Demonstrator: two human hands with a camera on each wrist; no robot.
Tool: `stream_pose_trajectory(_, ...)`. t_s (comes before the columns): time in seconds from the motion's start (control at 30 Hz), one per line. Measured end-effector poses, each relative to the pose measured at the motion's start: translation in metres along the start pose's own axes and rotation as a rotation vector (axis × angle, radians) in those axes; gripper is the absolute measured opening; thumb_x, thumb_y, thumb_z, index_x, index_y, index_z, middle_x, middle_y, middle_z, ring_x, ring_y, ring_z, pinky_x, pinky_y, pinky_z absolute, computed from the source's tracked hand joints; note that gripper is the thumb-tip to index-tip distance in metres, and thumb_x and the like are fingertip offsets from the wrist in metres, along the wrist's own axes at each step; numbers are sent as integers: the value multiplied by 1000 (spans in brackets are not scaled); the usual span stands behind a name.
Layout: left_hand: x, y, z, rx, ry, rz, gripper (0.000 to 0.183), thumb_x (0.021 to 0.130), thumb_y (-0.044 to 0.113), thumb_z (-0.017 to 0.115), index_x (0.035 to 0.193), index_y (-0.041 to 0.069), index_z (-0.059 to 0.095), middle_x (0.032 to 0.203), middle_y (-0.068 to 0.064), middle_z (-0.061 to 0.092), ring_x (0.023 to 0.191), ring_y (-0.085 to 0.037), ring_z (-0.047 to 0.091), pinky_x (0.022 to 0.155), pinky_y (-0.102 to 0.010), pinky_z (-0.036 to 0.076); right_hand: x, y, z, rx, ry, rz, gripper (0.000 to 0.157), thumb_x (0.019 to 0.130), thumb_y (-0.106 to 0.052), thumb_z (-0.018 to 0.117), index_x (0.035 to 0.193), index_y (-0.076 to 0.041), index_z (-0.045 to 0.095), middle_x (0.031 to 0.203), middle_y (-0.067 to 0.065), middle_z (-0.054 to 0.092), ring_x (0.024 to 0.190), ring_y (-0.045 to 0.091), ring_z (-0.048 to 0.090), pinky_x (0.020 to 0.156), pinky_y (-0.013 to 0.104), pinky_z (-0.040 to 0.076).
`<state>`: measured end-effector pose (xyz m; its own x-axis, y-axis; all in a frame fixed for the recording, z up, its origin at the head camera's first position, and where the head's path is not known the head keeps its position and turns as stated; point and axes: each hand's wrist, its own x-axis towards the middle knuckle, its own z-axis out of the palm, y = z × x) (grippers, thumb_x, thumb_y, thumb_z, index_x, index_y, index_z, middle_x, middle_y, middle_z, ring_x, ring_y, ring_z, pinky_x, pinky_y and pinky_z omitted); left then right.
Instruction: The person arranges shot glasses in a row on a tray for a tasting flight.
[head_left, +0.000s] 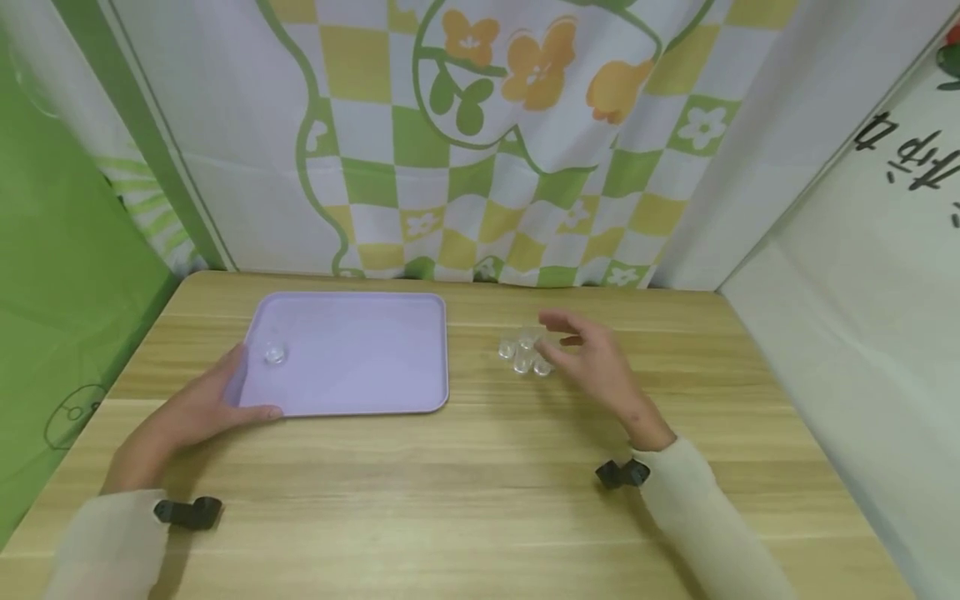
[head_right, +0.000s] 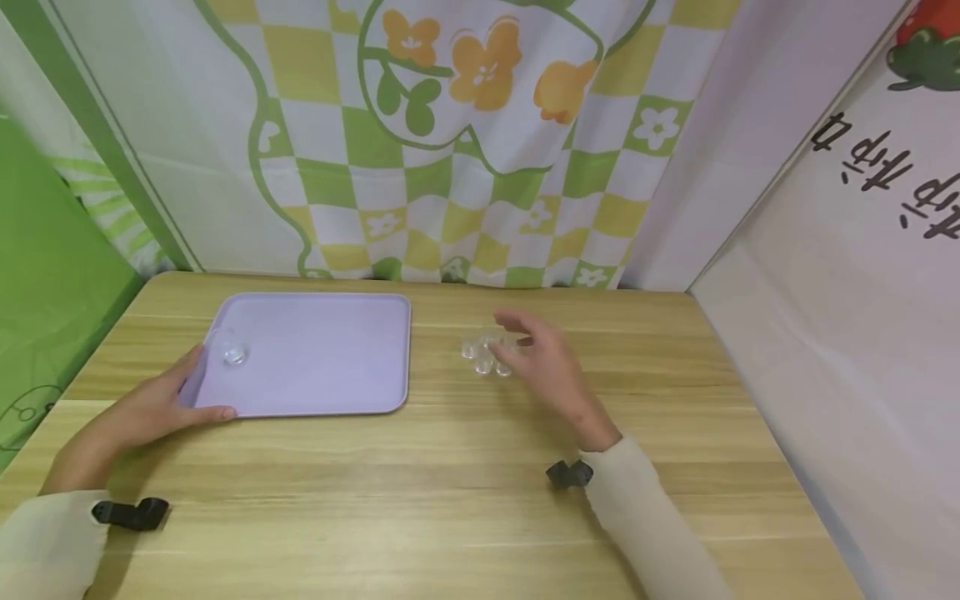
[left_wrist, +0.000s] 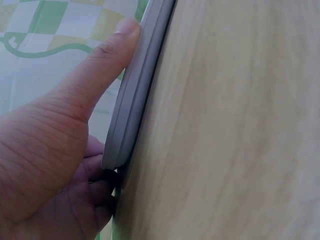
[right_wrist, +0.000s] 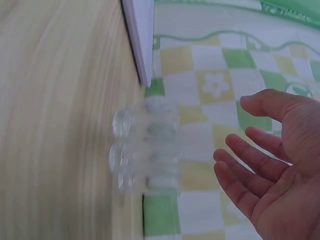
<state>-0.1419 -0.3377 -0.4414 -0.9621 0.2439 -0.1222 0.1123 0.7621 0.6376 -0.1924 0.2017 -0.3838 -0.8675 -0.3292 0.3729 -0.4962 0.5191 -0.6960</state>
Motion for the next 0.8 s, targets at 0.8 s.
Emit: stream_pose_trajectory(0.8,-1,5,-1,21,-1,-17,127,87,50,80,161,-3,-10,162,-39,-2,145,-62,6,116,-72,12,-15,54,-19,-29,-30,167,41,97,-8,73,134,6,60,131,22,66,111,39,68,91,47,59)
